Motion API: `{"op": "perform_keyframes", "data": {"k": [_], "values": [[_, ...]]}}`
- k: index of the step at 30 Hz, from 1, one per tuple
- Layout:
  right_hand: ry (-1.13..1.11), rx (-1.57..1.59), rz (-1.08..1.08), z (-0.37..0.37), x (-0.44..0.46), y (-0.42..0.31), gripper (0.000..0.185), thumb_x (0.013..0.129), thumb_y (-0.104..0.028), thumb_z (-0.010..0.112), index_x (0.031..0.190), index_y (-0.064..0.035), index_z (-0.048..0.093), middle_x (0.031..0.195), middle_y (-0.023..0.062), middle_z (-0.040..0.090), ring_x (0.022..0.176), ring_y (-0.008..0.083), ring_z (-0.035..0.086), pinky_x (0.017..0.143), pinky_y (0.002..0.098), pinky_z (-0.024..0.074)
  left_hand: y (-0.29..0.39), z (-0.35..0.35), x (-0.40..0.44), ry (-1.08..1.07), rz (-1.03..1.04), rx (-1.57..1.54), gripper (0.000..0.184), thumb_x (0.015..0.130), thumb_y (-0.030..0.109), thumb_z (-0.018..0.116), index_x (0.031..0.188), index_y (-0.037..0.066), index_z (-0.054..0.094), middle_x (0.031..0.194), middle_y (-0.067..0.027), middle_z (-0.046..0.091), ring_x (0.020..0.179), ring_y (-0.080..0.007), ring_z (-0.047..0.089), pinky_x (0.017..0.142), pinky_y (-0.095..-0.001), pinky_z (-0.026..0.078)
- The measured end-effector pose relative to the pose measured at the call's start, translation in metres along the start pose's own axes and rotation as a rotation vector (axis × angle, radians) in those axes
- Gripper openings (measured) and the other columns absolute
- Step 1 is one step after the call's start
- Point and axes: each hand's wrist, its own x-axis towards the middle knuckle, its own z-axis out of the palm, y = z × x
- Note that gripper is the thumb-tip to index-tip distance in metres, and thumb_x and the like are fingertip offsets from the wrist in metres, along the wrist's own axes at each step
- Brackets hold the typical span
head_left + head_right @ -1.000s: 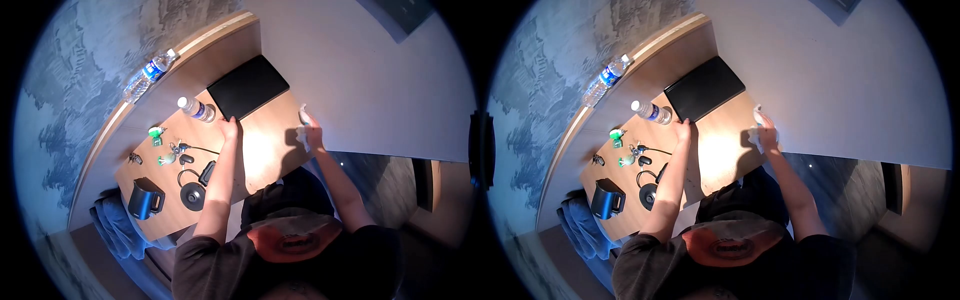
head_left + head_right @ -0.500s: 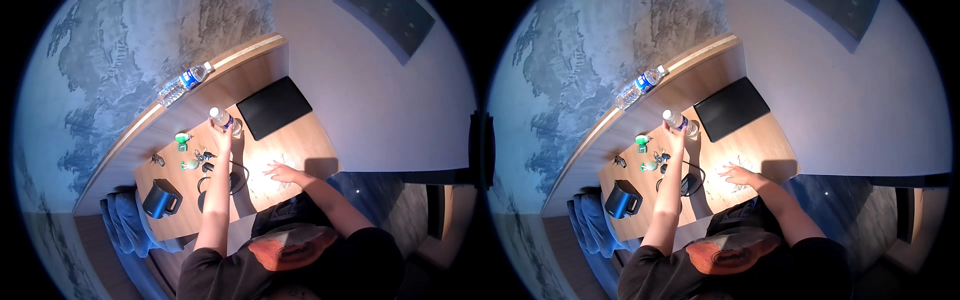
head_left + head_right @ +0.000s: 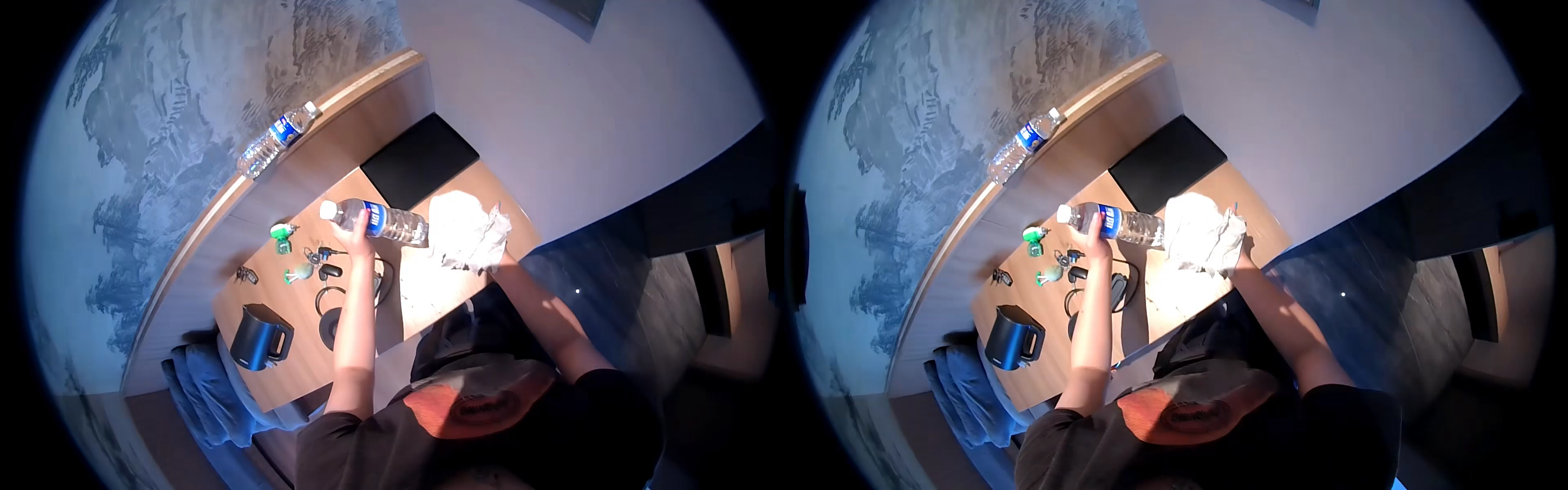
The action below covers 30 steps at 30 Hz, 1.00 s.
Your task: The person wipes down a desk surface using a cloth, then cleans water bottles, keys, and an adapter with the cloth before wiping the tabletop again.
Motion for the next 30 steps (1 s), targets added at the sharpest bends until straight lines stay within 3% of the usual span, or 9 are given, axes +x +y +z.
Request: {"op": "perform_keyframes", "data": {"k": [3,4,11,14,17,19,24,29,30], "values": [[0.053,-0.113,0.01,-0.003,-0.003,-0.009,0.064,0.09,-0.049,0.03,0.133,-0.0029,0.039,0.135,0.014,0.042,0.123,0.0288,0.041,0.104,0.0442,0.0304,0.032,0.025,-0.035,-0.156,-0.033,-0.155,0.048,0.071,0.007,0.067,0.111,0.0,0.041,0.101,-0.0171,0.058,0.086,-0.0261,0.061,0.082,-0.0357,0.047],[0.346,-0.159,-0.087,-0.005,0.001,-0.008,0.061,0.089,-0.043,0.031,0.135,-0.004,0.034,0.136,0.0145,0.04,0.123,0.0292,0.041,0.105,0.042,0.0293,0.046,0.038,-0.045,-0.136,-0.014,-0.178,0.051,0.069,0.005,0.068,0.112,0.001,0.04,0.104,-0.0157,0.056,0.089,-0.024,0.059,0.083,-0.0354,0.046],[0.019,-0.515,-0.192,0.016,0.016,0.009,0.058,0.085,-0.034,0.033,0.136,-0.0054,0.033,0.137,0.0135,0.038,0.126,0.0271,0.038,0.106,0.0382,0.0285,0.071,0.059,-0.073,0.012,0.116,0.089,0.056,0.068,0.003,0.071,0.115,0.004,0.039,0.104,-0.0112,0.053,0.093,-0.019,0.055,0.085,-0.0324,0.043],[0.086,-1.28,-0.449,0.021,0.019,0.005,0.048,0.086,-0.034,0.036,0.124,-0.0071,0.047,0.124,0.0114,0.051,0.116,0.0272,0.047,0.101,0.0394,0.0349,0.077,0.067,-0.074,0.082,0.113,0.057,0.054,0.07,0.003,0.069,0.115,0.005,0.039,0.103,-0.0104,0.053,0.093,-0.0185,0.054,0.086,-0.0323,0.042],[0.215,-1.478,-0.286,0.04,0.022,-0.02,0.038,0.087,-0.027,0.042,0.113,-0.0037,0.055,0.106,0.0121,0.061,0.096,0.0261,0.06,0.088,0.0393,0.0467,0.077,0.073,-0.074,0.094,0.117,0.054,0.053,0.07,0.002,0.069,0.114,0.005,0.039,0.103,-0.0095,0.053,0.092,-0.0176,0.054,0.085,-0.0319,0.042],[0.419,-0.38,0.102,0.028,0.016,-0.04,0.038,0.086,-0.025,0.044,0.114,-0.0014,0.055,0.104,0.0138,0.062,0.091,0.0253,0.062,0.083,0.0382,0.0492,0.071,0.074,-0.075,0.092,0.126,0.107,0.053,0.07,0.003,0.07,0.114,0.005,0.04,0.104,-0.0093,0.052,0.092,-0.0174,0.054,0.086,-0.0318,0.042],[0.043,-2.62,-0.272,0.014,0.025,-0.074,0.04,0.087,-0.022,0.044,0.126,-0.0152,0.049,0.094,0.0151,0.061,0.087,0.029,0.061,0.077,0.0367,0.0498,0.059,0.072,-0.076,0.093,0.1,0.172,0.051,0.067,0.007,0.075,0.108,0.003,0.045,0.099,-0.0088,0.055,0.088,-0.0166,0.055,0.081,-0.0306,0.044],[-0.037,-2.694,0.424,0.056,0.04,-0.088,0.042,0.088,-0.022,0.045,0.129,-0.0223,0.046,0.078,0.0165,0.062,0.069,0.0309,0.061,0.068,0.0368,0.051,0.048,0.065,-0.074,0.135,0.085,0.201,0.048,0.067,0.008,0.075,0.105,0.003,0.046,0.095,-0.0074,0.055,0.084,-0.0164,0.056,0.079,-0.0301,0.045],[-0.12,-2.673,0.309,0.054,0.042,-0.089,0.041,0.087,-0.017,0.045,0.128,-0.022,0.048,0.069,0.0154,0.062,0.061,0.0293,0.061,0.063,0.0381,0.0517,0.048,0.062,-0.071,0.129,0.087,0.234,0.05,0.067,0.007,0.075,0.107,0.003,0.044,0.096,-0.0074,0.055,0.085,-0.0162,0.056,0.079,-0.0298,0.045]]}}
